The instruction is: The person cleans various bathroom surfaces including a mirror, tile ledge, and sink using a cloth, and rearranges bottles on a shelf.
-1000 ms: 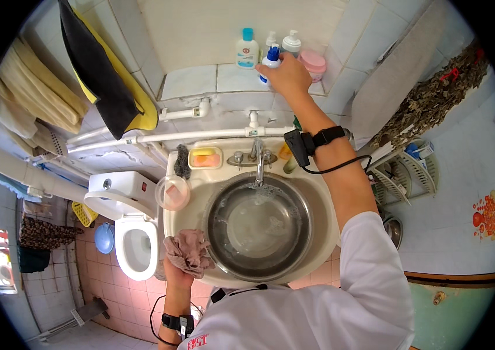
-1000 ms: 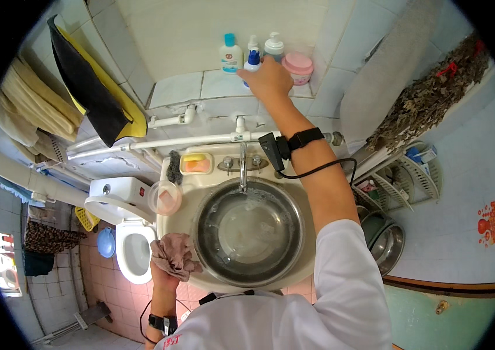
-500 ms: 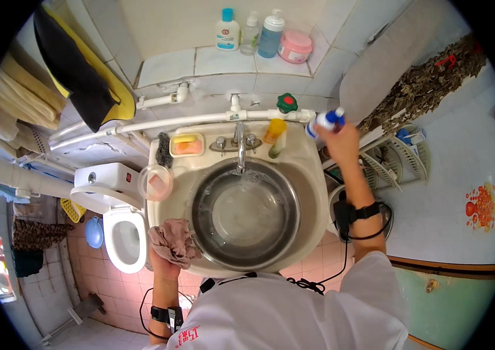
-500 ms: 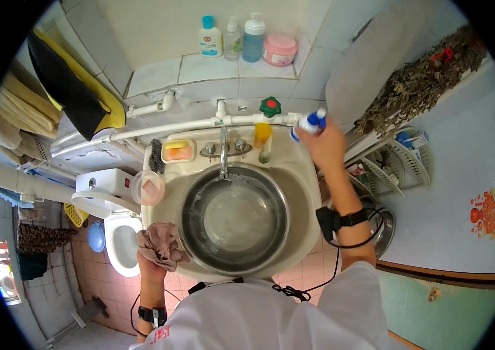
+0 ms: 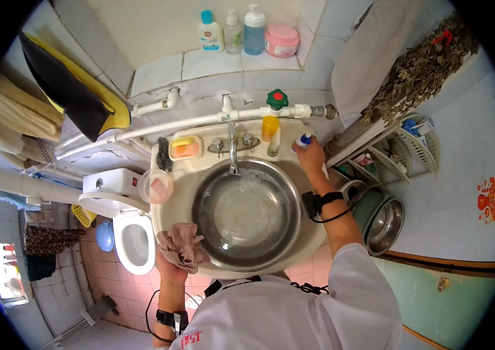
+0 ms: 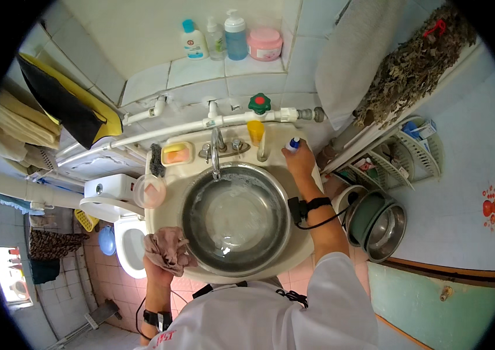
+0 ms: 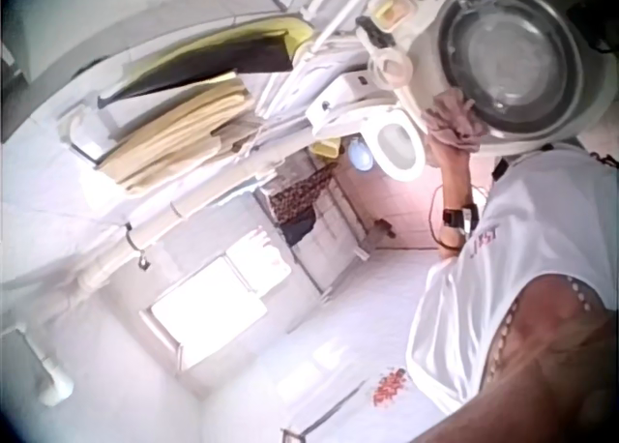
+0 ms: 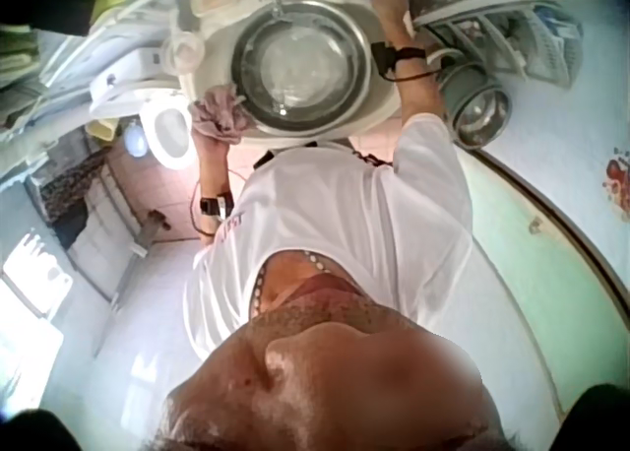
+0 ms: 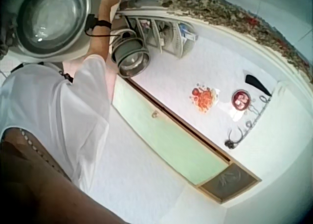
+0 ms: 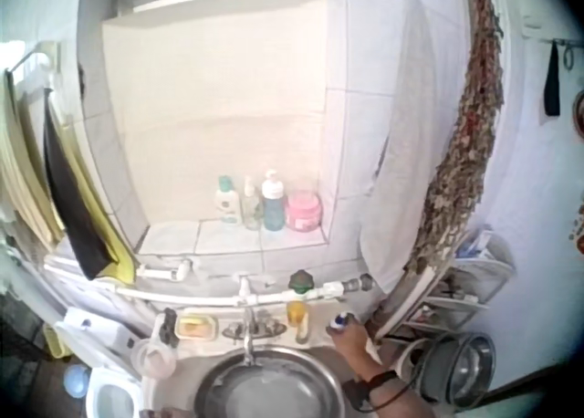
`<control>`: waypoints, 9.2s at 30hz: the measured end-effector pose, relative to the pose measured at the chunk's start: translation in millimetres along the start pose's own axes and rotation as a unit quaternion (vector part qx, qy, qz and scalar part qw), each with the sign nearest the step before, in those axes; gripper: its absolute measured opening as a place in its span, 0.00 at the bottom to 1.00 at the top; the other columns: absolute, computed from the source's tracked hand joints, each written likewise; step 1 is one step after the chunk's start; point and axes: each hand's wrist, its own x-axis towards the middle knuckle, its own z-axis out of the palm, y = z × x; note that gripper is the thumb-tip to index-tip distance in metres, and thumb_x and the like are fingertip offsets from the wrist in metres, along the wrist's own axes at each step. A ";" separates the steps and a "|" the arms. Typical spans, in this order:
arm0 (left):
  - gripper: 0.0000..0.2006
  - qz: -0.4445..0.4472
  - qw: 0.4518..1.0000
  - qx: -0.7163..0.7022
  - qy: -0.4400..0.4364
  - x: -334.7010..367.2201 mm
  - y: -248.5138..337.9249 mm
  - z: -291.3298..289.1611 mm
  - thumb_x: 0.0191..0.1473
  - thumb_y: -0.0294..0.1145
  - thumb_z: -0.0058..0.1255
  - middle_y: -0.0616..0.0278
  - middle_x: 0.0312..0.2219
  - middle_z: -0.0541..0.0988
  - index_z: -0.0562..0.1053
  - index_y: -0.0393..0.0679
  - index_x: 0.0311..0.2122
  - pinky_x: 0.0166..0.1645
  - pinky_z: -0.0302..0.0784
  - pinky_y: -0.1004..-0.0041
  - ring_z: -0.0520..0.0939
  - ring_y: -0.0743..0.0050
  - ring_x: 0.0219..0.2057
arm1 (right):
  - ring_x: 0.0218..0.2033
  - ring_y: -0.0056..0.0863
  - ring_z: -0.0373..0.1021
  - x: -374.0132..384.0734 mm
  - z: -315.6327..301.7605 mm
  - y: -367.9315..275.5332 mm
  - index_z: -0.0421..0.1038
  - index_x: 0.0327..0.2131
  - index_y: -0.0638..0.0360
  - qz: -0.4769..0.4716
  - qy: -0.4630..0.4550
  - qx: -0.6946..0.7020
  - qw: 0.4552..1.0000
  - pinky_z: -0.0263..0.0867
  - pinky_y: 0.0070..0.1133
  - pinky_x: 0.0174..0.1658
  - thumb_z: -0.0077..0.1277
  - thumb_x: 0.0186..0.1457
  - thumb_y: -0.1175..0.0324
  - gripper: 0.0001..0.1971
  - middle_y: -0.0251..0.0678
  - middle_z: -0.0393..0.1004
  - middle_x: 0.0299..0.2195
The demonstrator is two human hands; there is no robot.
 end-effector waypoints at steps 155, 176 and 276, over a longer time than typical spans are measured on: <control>0.30 0.003 0.999 -0.049 -0.023 -59.9 -75.3 42.0 0.83 0.55 0.40 0.40 0.65 0.85 0.75 0.39 0.71 0.52 0.92 0.42 0.90 0.24 0.58 | 0.50 0.57 0.87 -88.8 -173.0 110.6 0.79 0.57 0.57 0.036 -0.051 -0.059 0.996 0.81 0.47 0.53 0.78 0.64 0.53 0.27 0.49 0.90 0.48; 0.26 -0.045 0.984 -0.140 -0.102 -45.4 -53.5 31.3 0.83 0.49 0.42 0.36 0.67 0.83 0.73 0.38 0.70 0.68 0.88 0.34 0.88 0.25 0.62 | 0.48 0.40 0.84 -125.6 -167.4 93.0 0.81 0.63 0.59 -0.029 0.072 -0.038 0.996 0.81 0.35 0.53 0.78 0.63 0.59 0.29 0.46 0.86 0.53; 0.32 0.560 0.482 0.673 -0.035 83.8 739.2 256.1 0.51 0.27 0.75 0.39 0.50 0.75 0.66 0.40 0.55 0.58 0.80 0.47 0.81 0.27 0.51 | 0.61 0.49 0.84 243.3 -495.5 -894.2 0.92 0.54 0.54 -0.339 0.431 0.097 0.831 0.80 0.43 0.63 0.54 0.76 0.58 0.19 0.48 0.91 0.56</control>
